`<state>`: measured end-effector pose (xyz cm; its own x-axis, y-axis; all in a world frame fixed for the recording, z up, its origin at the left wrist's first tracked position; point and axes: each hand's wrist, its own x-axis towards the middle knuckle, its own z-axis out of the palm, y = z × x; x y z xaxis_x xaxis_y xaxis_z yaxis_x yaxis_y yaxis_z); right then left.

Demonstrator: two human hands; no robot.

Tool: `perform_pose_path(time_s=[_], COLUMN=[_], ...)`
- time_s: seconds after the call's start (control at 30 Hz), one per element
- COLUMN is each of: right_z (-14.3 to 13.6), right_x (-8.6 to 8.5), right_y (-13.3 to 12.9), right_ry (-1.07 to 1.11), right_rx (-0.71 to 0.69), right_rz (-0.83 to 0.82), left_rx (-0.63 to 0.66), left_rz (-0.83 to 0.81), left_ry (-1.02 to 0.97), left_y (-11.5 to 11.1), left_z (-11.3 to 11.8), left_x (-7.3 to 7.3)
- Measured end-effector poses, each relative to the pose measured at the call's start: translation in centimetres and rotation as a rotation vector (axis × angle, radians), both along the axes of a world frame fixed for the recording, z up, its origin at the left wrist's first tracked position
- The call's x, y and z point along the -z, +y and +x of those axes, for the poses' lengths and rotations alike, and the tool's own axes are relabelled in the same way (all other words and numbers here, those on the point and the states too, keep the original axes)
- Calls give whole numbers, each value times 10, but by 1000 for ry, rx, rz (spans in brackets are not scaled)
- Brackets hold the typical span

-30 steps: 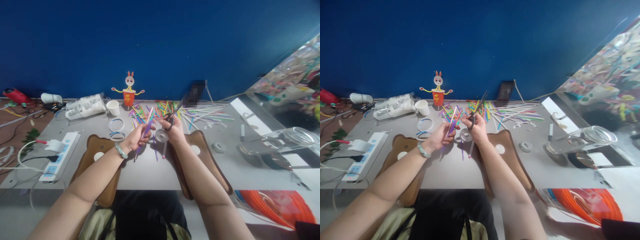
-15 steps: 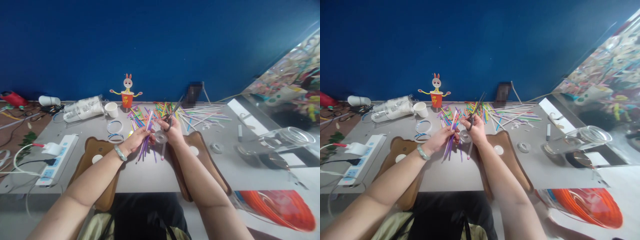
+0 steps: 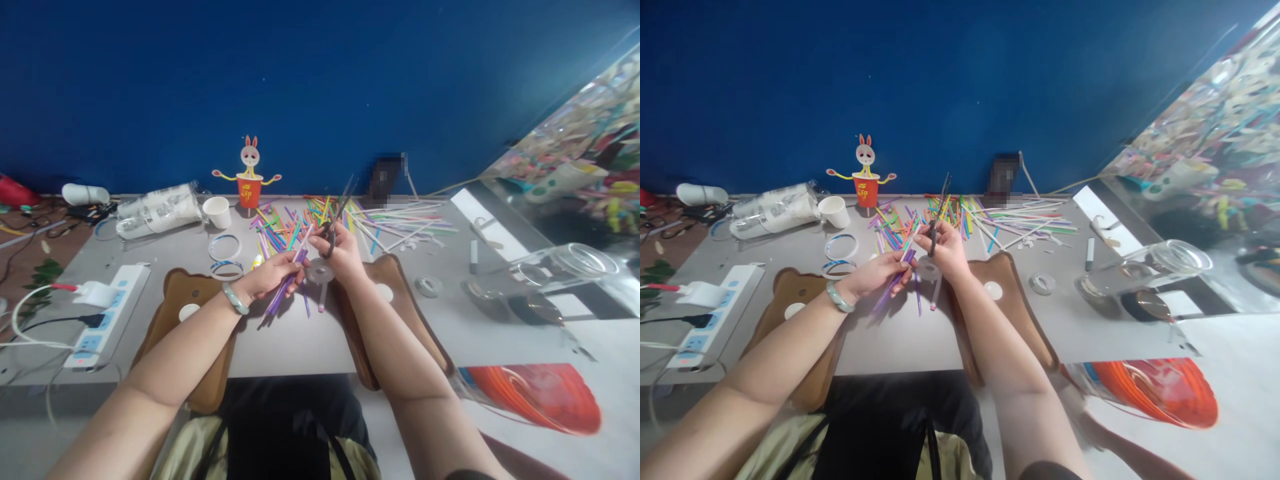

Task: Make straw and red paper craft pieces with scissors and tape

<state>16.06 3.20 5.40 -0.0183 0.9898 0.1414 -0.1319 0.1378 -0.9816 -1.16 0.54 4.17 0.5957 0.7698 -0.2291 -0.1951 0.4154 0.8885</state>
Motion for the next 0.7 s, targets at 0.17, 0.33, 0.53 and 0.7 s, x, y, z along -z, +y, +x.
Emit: perform_pose_path(time_s=[0.17, 0.33, 0.53, 0.7], right_z=[2, 4, 5, 6], right_x=[-3, -3, -3, -2], right_y=[0, 0, 0, 0], right_ry=[20, 37, -12, 6], right_rx=[-62, -151, -166, -147], right_rz=[-22, -28, -17, -27], left_rx=[64, 50, 81, 94], left_rz=[5, -6, -19, -155], left_ry=[43, 33, 12, -69], left_y=[-2, -1, 0, 0], left_z=[-2, -2, 0, 0], left_x=[0, 1, 4, 3])
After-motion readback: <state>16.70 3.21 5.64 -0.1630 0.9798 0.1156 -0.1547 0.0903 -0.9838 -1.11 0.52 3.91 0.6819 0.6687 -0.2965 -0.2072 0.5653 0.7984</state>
